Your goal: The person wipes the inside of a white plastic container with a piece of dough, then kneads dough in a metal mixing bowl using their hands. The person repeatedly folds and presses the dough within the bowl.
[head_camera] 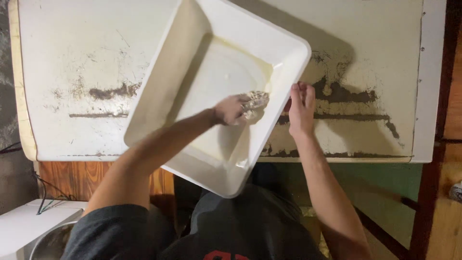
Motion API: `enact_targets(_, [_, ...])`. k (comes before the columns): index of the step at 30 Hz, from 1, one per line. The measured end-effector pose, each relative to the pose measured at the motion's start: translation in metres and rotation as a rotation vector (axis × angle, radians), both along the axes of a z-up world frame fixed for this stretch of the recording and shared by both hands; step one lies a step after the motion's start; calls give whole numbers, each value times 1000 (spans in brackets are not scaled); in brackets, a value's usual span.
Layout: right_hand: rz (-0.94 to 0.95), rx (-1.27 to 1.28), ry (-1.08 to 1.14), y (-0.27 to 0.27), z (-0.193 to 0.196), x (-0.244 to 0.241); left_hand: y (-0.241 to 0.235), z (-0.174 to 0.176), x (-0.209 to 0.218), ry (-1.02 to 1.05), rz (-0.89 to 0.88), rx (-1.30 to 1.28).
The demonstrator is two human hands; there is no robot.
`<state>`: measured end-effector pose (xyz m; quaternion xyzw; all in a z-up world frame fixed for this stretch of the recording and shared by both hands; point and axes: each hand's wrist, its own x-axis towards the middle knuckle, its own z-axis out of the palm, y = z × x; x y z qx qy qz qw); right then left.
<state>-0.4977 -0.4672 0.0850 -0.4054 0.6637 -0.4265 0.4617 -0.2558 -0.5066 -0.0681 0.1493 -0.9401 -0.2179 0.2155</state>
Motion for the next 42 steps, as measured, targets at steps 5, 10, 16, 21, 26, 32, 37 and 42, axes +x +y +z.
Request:
enact_targets(5, [180,-23,530,119,-52,49,-63,82,51,-144,151,-377])
enact_targets(10, [129,196,14,134,-12,69,-45,66,65,-165,343,-246])
enact_targets(16, [55,25,97,70,-18,54,62,52,82,-47,38,-278])
enact_targets(21, [247,-29,129,37,-14,45,74,205,65,-594,-289,369])
enact_targets(26, [278,-36,55,0,-8,45,83,111,19,-140,-104,1085])
enact_targets(32, [444,121,134,8,21,16,23,111,66,-316,402,1027])
enact_targets(37, [386,79,436,48,4,33,-33,104,129,-225,321,-373])
enact_targets(42, [272,6,376,37,16,37,17,90,102,-231,408,-407])
